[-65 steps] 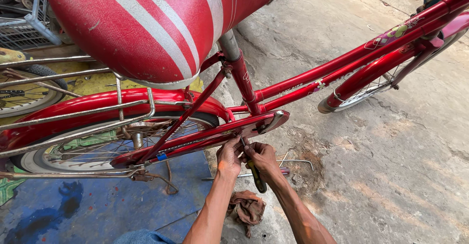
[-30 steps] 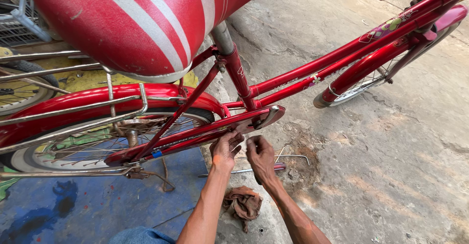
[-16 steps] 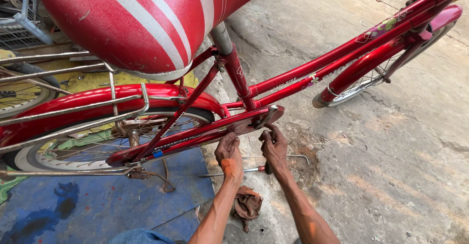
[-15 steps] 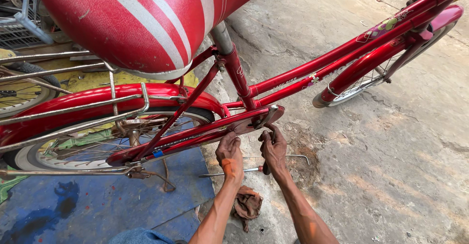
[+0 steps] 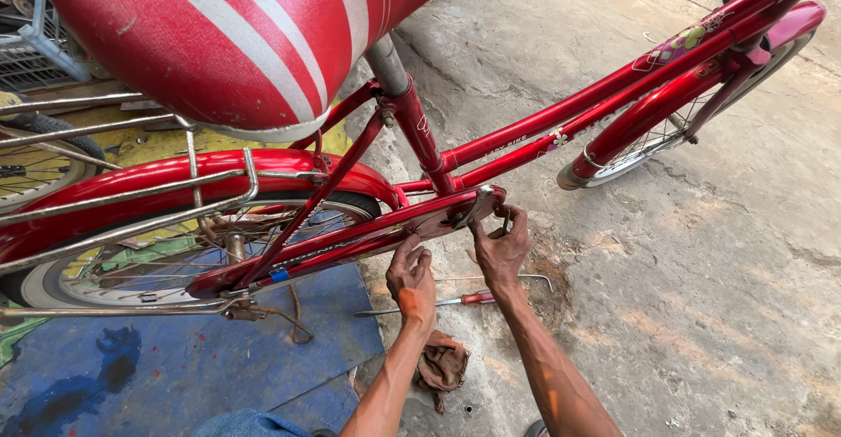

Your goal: The person removes the chain guard from a red bicycle. They use a screwdriver to loosen the bolts securing the guard, then detach and remove the red metal cover from the crank area.

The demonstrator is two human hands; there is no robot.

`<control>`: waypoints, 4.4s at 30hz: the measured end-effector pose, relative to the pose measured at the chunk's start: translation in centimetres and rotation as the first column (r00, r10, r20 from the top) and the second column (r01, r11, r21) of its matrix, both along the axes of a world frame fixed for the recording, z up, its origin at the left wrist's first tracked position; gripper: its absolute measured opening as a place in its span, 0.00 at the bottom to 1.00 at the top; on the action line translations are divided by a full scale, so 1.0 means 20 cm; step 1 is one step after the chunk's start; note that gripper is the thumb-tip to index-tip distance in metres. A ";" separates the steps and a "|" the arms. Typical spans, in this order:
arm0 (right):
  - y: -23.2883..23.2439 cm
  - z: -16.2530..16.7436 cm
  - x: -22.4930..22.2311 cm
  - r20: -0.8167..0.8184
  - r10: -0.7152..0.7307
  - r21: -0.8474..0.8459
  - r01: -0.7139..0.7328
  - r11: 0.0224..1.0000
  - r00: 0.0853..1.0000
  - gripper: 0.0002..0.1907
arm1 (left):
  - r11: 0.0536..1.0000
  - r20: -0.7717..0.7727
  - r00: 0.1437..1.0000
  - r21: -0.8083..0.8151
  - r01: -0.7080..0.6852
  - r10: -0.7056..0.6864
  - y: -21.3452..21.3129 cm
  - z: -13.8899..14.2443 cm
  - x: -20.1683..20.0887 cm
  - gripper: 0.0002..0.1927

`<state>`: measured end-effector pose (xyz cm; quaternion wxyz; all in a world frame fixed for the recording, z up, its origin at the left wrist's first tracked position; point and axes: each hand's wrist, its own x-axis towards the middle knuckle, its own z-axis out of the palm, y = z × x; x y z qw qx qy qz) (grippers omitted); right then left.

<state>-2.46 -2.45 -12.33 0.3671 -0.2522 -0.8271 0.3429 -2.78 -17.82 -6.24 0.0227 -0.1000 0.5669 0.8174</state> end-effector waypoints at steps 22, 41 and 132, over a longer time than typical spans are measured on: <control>0.11 -0.06 0.05 0.173 0.258 -0.103 -0.243 0.965 0.951 0.15 | 0.965 0.086 0.983 -0.193 0.176 -0.162 0.06 -0.02 0.03 0.05; 0.07 -0.13 0.23 0.447 0.351 -0.349 -0.200 0.915 0.823 0.19 | 0.610 0.172 0.934 -0.717 0.337 -0.314 -0.21 -0.04 0.05 0.18; 0.09 -0.12 0.35 0.624 0.126 0.060 -0.208 0.976 0.771 0.28 | 0.864 0.317 0.930 -0.504 -0.002 0.187 -0.63 -0.23 0.01 0.08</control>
